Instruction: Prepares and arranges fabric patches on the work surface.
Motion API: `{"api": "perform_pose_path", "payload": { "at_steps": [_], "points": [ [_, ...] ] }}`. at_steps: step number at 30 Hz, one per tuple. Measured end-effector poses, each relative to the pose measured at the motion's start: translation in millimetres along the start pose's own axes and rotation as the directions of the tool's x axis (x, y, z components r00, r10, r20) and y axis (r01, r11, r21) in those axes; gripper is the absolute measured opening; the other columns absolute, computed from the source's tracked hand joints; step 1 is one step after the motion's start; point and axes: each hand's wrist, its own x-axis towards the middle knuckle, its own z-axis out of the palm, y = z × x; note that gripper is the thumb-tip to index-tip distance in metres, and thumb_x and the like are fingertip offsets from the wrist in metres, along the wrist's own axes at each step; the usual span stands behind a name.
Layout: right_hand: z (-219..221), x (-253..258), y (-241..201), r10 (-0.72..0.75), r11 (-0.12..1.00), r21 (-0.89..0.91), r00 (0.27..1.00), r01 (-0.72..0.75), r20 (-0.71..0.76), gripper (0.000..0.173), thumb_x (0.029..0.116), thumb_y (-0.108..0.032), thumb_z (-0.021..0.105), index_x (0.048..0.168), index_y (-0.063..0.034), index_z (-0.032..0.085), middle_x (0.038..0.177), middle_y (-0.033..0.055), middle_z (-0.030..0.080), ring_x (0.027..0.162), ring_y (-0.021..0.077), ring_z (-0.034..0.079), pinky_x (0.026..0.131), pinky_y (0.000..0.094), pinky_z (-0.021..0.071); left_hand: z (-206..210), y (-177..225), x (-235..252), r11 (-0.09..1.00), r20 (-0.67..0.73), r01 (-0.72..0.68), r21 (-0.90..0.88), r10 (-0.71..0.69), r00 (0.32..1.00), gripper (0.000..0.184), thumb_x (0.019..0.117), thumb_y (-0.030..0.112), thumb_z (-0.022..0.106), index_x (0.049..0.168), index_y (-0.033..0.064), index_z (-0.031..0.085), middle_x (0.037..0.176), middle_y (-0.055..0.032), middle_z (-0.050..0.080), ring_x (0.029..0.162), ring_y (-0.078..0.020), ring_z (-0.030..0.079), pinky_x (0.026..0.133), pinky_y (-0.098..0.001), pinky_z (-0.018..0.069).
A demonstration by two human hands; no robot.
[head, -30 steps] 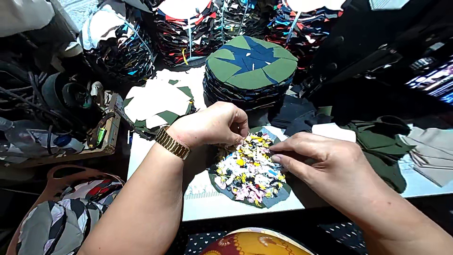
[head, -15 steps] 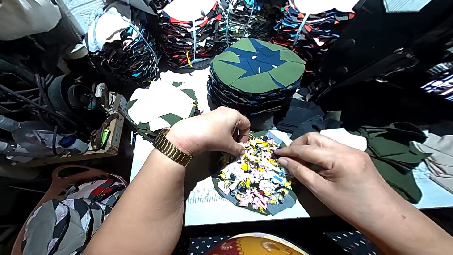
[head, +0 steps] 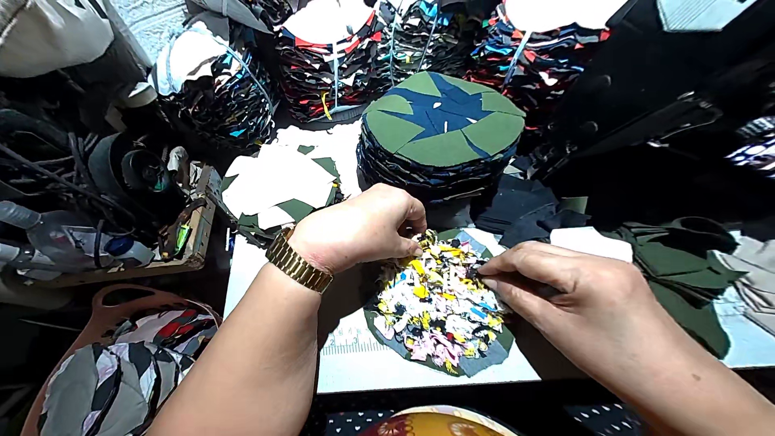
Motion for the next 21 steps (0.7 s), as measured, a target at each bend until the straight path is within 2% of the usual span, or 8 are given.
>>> {"api": "perform_pose_path", "payload": {
  "at_steps": [3,6,11,15,18,19,21],
  "points": [
    [-10.8,3.4,-4.3,0.059,0.994,0.090,0.998,-0.057,-0.027,0.013,0.0894,-0.022,0.064,0.093,-0.0170,0.075,0.090,-0.0087,0.069,0.081,-0.0014,0.066,0.069,0.0160,0.0562,-1.9,3.9,-5.3,0.997,-0.028,-0.032,0.070,0.034,0.999,0.016,0.0951,0.016,0.074,0.109,0.0086,0.075,0.096,-0.0043,0.074,0.082,-0.0091,0.069,0.077,-0.0284,0.0574],
    [-10.6,3.5,-6.6,0.094,0.981,0.173,0.995,-0.088,-0.031,0.011,0.0884,-0.021,0.066,0.093,-0.0175,0.075,0.089,-0.0092,0.070,0.079,-0.0009,0.066,0.067,0.0158,0.0578,-1.7,6.5,-8.7,0.987,-0.064,-0.044,0.152,0.054,0.996,0.014,0.0950,0.020,0.074,0.106,0.0111,0.076,0.096,-0.0025,0.072,0.082,-0.0096,0.068,0.075,-0.0296,0.0580],
    [4.5,-1.8,1.5,0.034,0.997,0.062,0.998,-0.037,0.060,0.016,0.0899,-0.026,0.063,0.092,-0.0217,0.078,0.091,-0.0103,0.064,0.081,-0.0014,0.063,0.066,0.0165,0.0543,4.5,7.6,-4.3,0.992,-0.018,-0.060,0.109,0.062,0.998,0.026,0.0879,0.038,0.081,0.094,0.0130,0.077,0.090,-0.0011,0.070,0.081,-0.0106,0.067,0.072,-0.0330,0.0575],
    [0.6,5.2,-13.3,-0.052,0.998,0.030,0.999,0.052,0.011,0.023,0.0941,-0.030,0.062,0.100,-0.0170,0.080,0.095,-0.0061,0.063,0.083,0.0010,0.061,0.066,0.0174,0.0520,6.8,15.0,-0.7,0.987,0.070,0.017,0.160,-0.028,0.997,0.031,0.0829,0.037,0.086,0.099,0.0125,0.074,0.093,-0.0024,0.069,0.087,-0.0145,0.066,0.076,-0.0381,0.0558],
    [13.7,7.1,-20.5,-0.122,0.992,-0.020,0.990,0.124,0.063,0.026,0.0953,-0.034,0.061,0.101,-0.0152,0.078,0.094,-0.0037,0.062,0.081,0.0072,0.061,0.067,0.0246,0.0526,7.5,13.9,0.0,0.988,0.081,0.018,0.152,-0.030,0.996,0.035,0.0802,0.036,0.088,0.101,0.0111,0.073,0.091,-0.0020,0.069,0.084,-0.0131,0.065,0.075,-0.0359,0.0553],
    [18.7,7.2,-20.0,-0.134,0.990,-0.039,0.988,0.138,0.075,0.024,0.0950,-0.031,0.061,0.099,-0.0145,0.078,0.091,-0.0032,0.062,0.079,0.0088,0.060,0.065,0.0259,0.0521,6.8,13.7,0.1,0.989,0.089,0.023,0.146,-0.036,0.995,0.037,0.0800,0.036,0.088,0.101,0.0105,0.073,0.091,-0.0018,0.069,0.083,-0.0125,0.065,0.075,-0.0352,0.0552],
    [22.4,8.9,-17.6,-0.133,0.991,-0.020,0.989,0.134,0.069,0.017,0.0924,-0.023,0.061,0.091,-0.0153,0.077,0.086,-0.0053,0.061,0.075,0.0059,0.060,0.063,0.0223,0.0526,5.5,13.0,-0.1,0.991,0.094,0.033,0.129,-0.045,0.995,0.036,0.0802,0.033,0.089,0.101,0.0096,0.072,0.089,-0.0016,0.069,0.081,-0.0118,0.065,0.074,-0.0339,0.0554]
  ]
}}
